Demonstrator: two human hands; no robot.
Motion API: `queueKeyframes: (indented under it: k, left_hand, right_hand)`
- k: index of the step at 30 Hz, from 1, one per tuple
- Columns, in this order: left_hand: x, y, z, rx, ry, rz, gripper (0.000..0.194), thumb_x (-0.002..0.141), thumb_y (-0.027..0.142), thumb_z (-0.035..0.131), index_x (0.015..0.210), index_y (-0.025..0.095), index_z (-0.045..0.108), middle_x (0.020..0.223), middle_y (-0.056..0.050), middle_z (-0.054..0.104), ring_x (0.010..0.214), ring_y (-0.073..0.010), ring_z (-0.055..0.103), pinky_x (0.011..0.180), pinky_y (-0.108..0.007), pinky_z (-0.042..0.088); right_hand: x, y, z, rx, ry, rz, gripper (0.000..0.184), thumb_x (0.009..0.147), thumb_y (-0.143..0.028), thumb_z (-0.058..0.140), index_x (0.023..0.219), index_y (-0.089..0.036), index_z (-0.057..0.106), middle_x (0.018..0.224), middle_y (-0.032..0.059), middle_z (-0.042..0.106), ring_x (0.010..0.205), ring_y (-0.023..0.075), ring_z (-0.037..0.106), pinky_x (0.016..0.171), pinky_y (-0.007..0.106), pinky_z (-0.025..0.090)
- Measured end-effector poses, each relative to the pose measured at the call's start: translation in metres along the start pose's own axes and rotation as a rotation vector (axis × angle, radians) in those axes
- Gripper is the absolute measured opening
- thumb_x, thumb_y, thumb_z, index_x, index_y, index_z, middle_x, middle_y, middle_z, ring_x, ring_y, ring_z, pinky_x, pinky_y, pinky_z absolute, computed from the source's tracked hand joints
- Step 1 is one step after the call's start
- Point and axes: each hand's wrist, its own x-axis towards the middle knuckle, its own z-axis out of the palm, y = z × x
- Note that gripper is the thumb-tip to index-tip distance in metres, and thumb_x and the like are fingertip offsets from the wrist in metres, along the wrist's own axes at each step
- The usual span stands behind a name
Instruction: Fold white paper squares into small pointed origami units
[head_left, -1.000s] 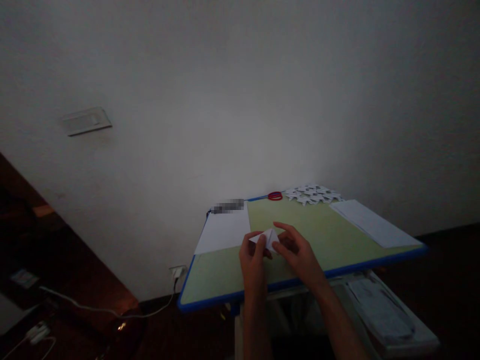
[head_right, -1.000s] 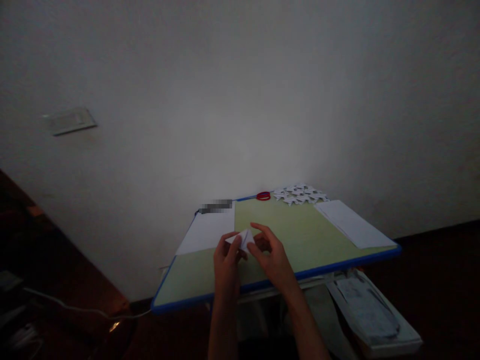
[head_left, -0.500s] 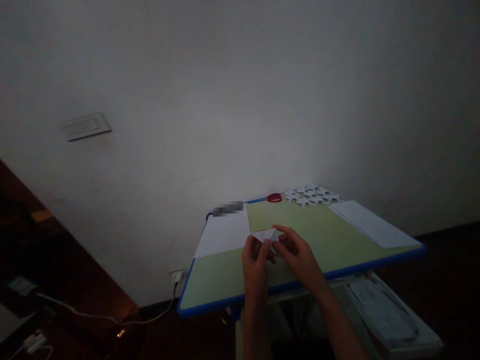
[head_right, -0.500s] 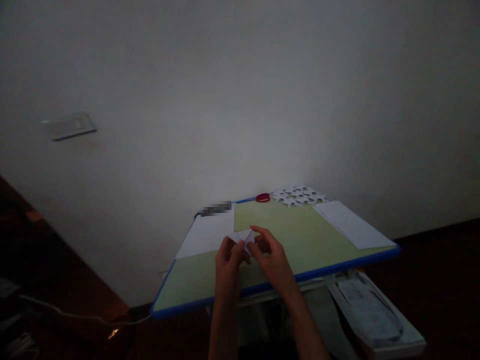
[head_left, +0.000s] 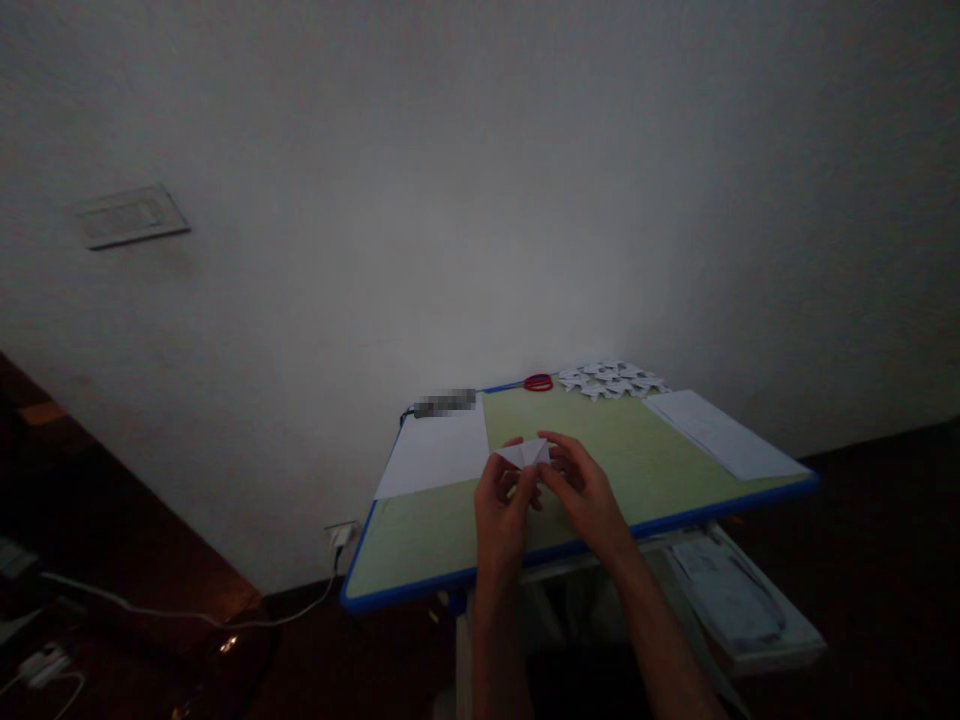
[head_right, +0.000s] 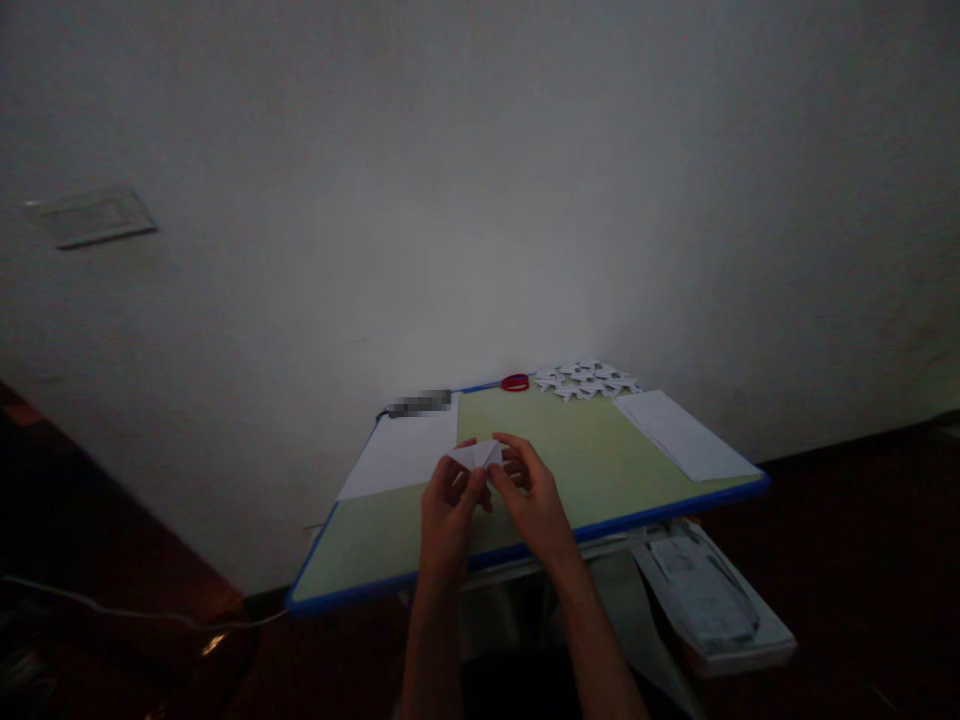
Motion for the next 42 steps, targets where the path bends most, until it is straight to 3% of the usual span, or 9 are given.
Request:
queueKeyframes:
  k: [9,13,18,23,28,33,42]
  left_hand:
    - [0.000,-0.002,0.000,0.010,0.009,0.029,0.039,0.081,0.042,0.078,0.109,0.019,0.063,0.084,-0.001,0.062,0.068,-0.0129,0.059,0.054,-0.021,0.047]
    - [0.001,-0.003,0.001,0.035,0.046,0.021,0.038,0.078,0.040,0.080,0.101,0.020,0.059,0.083,0.000,0.060,0.070,-0.0136,0.060,0.053,-0.021,0.047]
    - [0.000,-0.001,0.002,0.081,0.084,0.017,0.035,0.075,0.036,0.083,0.094,0.019,0.060,0.087,-0.002,0.064,0.082,-0.0170,0.063,0.064,-0.024,0.051]
    - [0.001,-0.001,0.000,0.052,0.076,0.023,0.035,0.075,0.032,0.082,0.101,0.018,0.063,0.102,-0.007,0.070,0.100,-0.0214,0.065,0.080,-0.029,0.053]
    - [0.000,-0.002,-0.003,0.063,0.052,0.016,0.031,0.076,0.034,0.082,0.096,0.017,0.065,0.092,-0.005,0.070,0.087,-0.0189,0.065,0.074,-0.027,0.051]
    - [-0.001,0.001,-0.001,0.050,0.077,0.000,0.027,0.076,0.035,0.082,0.085,0.015,0.067,0.084,-0.003,0.071,0.079,-0.0167,0.063,0.073,-0.026,0.049]
    - [-0.003,0.006,0.002,0.025,0.022,-0.046,0.029,0.076,0.035,0.083,0.093,0.013,0.075,0.088,-0.006,0.076,0.080,-0.0193,0.066,0.077,-0.029,0.051]
  right_hand:
    - [0.000,0.002,-0.004,-0.074,0.037,-0.071,0.040,0.088,-0.039,0.068,0.126,-0.025,0.066,0.121,0.0092,0.066,0.105,0.0240,0.065,0.083,0.035,0.055]
    - [-0.002,-0.004,-0.004,-0.008,0.059,-0.055,0.040,0.087,-0.036,0.069,0.125,-0.024,0.065,0.118,0.0087,0.068,0.106,0.0249,0.065,0.087,0.037,0.054]
    - [-0.006,-0.011,-0.004,0.081,0.022,-0.048,0.044,0.085,-0.037,0.070,0.126,-0.024,0.062,0.109,0.0063,0.071,0.100,0.0248,0.067,0.090,0.037,0.053]
    - [-0.005,-0.011,-0.002,0.193,0.038,-0.014,0.040,0.085,-0.042,0.073,0.119,-0.023,0.061,0.087,0.0021,0.071,0.085,0.0217,0.068,0.078,0.033,0.054]
    - [-0.005,-0.007,-0.002,0.263,0.072,0.031,0.037,0.081,-0.041,0.079,0.108,-0.025,0.060,0.087,0.0012,0.074,0.081,0.0210,0.069,0.073,0.030,0.053]
    - [-0.007,-0.010,-0.003,0.268,0.056,0.005,0.037,0.081,-0.038,0.079,0.112,-0.026,0.062,0.086,0.0008,0.073,0.083,0.0208,0.069,0.074,0.030,0.053]
    - [-0.004,-0.007,-0.003,0.172,0.075,0.000,0.034,0.083,-0.041,0.078,0.111,-0.024,0.068,0.085,0.0014,0.071,0.081,0.0201,0.067,0.070,0.029,0.052]
